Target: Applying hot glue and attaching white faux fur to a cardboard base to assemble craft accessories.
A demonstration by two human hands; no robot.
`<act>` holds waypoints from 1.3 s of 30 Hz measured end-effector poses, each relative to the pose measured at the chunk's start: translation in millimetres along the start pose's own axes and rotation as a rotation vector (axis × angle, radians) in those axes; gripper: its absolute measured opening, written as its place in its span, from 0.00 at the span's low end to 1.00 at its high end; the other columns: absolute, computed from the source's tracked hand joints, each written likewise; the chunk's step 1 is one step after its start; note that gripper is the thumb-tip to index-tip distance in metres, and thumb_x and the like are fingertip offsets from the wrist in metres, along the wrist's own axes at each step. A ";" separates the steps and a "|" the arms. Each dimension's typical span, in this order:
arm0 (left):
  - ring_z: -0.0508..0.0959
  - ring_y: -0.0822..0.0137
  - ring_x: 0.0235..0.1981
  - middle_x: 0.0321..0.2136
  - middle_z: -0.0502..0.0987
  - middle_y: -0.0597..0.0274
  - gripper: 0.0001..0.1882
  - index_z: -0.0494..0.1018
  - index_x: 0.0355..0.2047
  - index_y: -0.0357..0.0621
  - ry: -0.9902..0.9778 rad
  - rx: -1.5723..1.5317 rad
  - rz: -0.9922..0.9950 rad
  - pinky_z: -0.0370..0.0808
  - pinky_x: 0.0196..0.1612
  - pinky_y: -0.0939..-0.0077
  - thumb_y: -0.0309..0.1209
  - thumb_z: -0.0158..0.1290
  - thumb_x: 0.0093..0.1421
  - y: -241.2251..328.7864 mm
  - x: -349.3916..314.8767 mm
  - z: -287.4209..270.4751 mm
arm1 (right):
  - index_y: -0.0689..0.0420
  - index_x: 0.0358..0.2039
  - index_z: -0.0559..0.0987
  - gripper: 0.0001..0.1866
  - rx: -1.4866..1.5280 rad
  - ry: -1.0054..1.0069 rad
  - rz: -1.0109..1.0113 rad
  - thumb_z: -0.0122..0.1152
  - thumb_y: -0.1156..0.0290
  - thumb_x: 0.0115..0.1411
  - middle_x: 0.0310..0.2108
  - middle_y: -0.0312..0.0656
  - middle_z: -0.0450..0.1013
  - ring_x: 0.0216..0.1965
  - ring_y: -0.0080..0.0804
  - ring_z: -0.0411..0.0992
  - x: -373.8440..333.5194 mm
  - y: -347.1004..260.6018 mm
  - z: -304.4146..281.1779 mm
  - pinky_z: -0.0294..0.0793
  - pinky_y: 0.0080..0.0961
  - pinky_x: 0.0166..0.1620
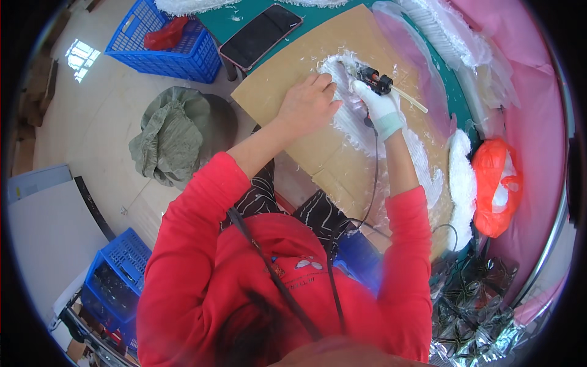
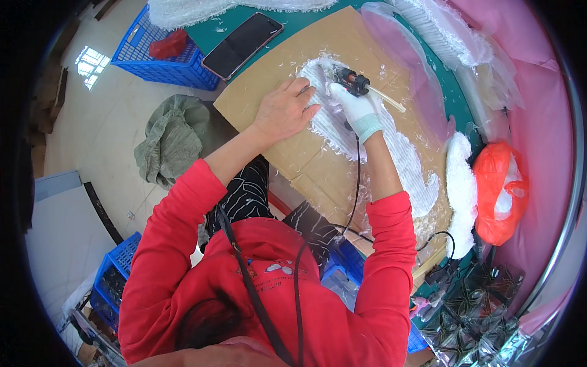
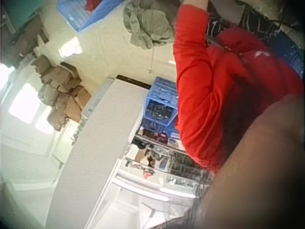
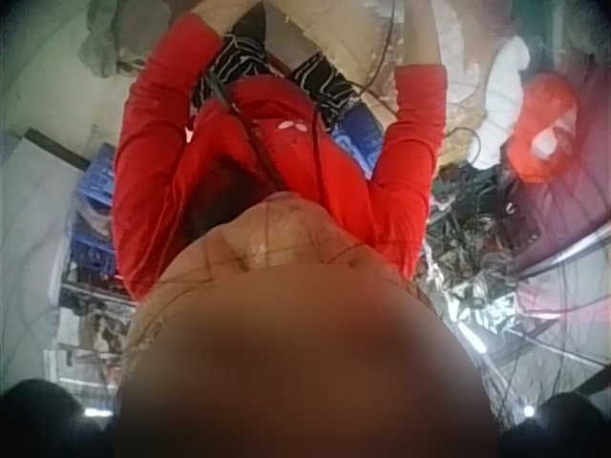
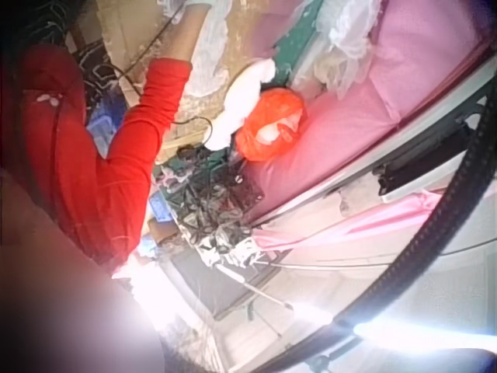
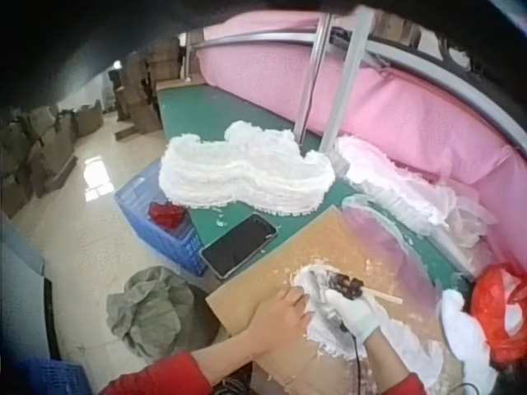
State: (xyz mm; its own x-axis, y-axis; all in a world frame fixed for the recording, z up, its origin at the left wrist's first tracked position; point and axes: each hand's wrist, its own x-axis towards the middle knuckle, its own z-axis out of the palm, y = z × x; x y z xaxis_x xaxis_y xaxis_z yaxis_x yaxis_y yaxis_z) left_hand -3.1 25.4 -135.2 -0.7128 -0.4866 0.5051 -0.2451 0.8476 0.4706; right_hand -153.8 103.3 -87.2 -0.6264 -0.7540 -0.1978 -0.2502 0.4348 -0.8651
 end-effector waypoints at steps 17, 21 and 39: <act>0.71 0.62 0.39 0.34 0.71 0.61 0.16 0.73 0.34 0.37 0.007 0.005 0.026 0.70 0.39 0.71 0.37 0.53 0.50 -0.8 0.0 1.5 | 0.57 0.33 0.77 0.14 -0.083 -0.128 -0.036 0.63 0.63 0.48 0.24 0.30 0.69 0.25 0.17 0.63 -4.2 1.4 0.1 0.64 0.19 0.28; 0.71 0.62 0.38 0.34 0.71 0.61 0.15 0.74 0.33 0.38 0.025 0.004 0.034 0.71 0.38 0.72 0.37 0.53 0.50 -1.6 -1.1 1.9 | 0.59 0.33 0.77 0.15 -0.094 -0.091 -0.004 0.62 0.63 0.48 0.24 0.31 0.70 0.26 0.18 0.64 -5.8 -2.1 2.5 0.65 0.20 0.29; 0.71 0.62 0.40 0.35 0.73 0.60 0.15 0.74 0.32 0.38 0.059 0.015 0.056 0.70 0.40 0.71 0.36 0.54 0.49 -2.1 -1.0 2.7 | 0.59 0.32 0.77 0.17 -0.081 -0.123 0.006 0.64 0.61 0.46 0.24 0.31 0.69 0.24 0.17 0.63 -12.9 -8.1 -2.8 0.64 0.19 0.27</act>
State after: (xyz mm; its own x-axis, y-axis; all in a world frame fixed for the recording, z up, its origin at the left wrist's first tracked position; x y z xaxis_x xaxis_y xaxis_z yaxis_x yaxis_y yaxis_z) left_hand -3.7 24.7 -138.6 -0.6859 -0.4499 0.5720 -0.2167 0.8766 0.4296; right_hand -145.8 110.9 -76.4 -0.5340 -0.8039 -0.2618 -0.3091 0.4738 -0.8246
